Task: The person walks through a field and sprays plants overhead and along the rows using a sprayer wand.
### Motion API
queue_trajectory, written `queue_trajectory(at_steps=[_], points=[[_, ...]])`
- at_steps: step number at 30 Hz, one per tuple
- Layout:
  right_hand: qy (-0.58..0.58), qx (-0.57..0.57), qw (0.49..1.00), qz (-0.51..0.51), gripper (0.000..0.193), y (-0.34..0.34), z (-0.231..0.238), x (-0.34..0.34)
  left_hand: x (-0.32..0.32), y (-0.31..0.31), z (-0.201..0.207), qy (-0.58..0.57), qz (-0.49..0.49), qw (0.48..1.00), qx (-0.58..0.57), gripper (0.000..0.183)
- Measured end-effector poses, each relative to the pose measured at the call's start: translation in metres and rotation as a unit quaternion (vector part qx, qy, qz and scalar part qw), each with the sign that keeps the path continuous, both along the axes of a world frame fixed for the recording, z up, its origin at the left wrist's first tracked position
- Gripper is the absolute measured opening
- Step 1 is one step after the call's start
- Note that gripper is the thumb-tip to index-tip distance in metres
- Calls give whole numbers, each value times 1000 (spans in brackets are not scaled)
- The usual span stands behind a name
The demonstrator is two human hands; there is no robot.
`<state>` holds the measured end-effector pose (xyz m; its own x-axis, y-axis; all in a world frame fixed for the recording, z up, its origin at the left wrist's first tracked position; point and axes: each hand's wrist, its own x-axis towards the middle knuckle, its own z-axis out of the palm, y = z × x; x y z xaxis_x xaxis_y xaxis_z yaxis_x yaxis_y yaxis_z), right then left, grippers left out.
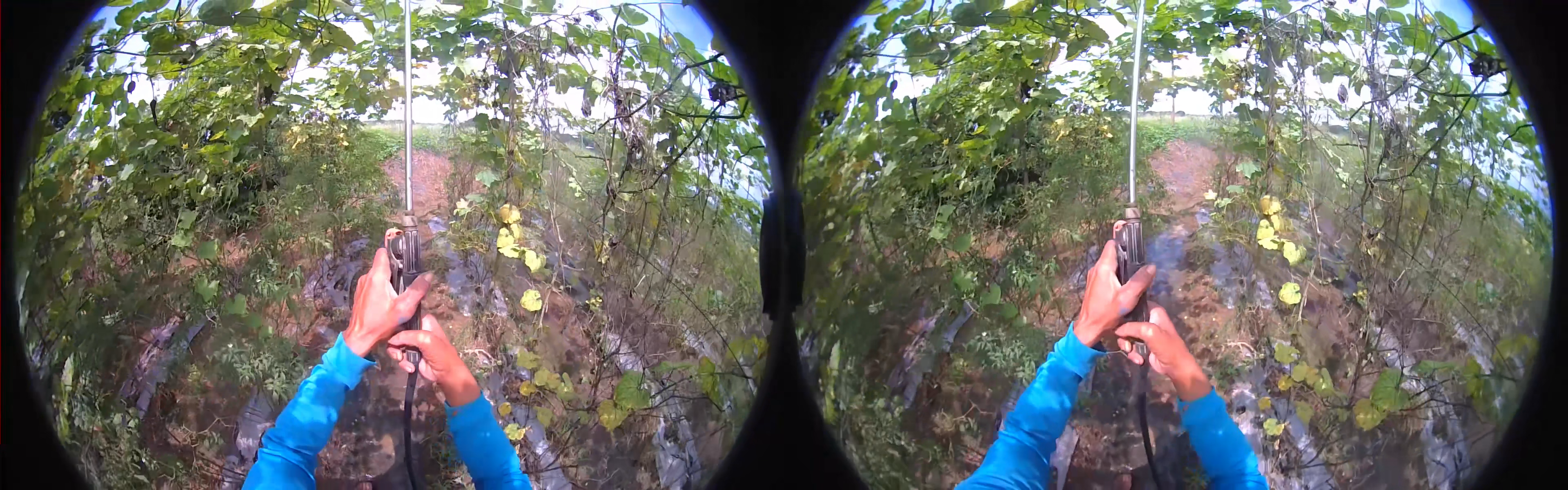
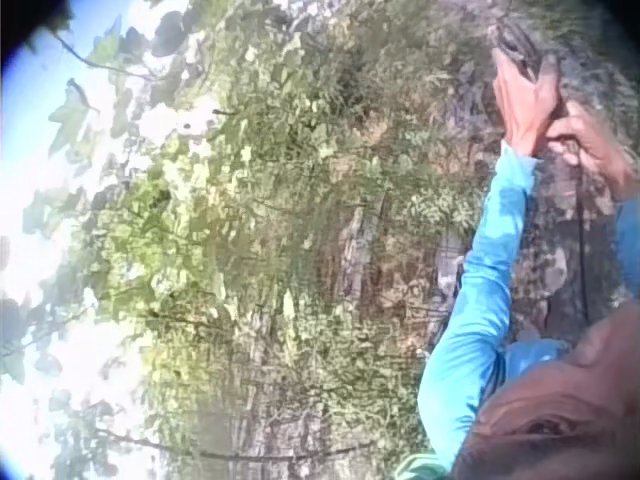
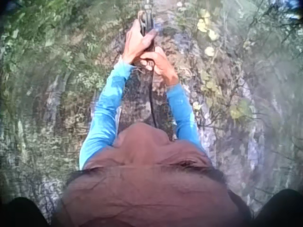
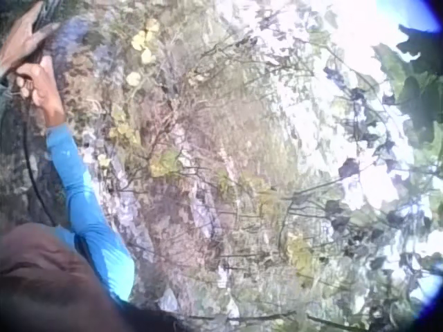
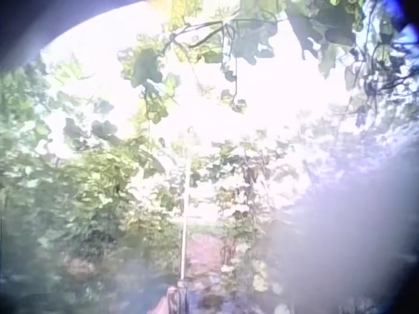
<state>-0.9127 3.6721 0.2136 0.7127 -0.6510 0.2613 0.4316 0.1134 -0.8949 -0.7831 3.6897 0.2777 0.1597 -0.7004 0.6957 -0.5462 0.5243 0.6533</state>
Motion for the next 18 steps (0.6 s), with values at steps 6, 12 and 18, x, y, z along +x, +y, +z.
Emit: queue_trajectory(at_steps=[6, 12, 18], points=[[-21, 18, 999, 17, 30, -1, 83, -2, -3, 20, 95, -53, 22, 997, -45, 70], [-30, -76, 996, 39, 39, 27, 162, -2, 4, 48, 160, -85, -48, 992, -83, 50], [-48, -96, 986, 127, 52, 57, 196, 0, 31, 80, 179, -28, -201, 977, -69, 43]])
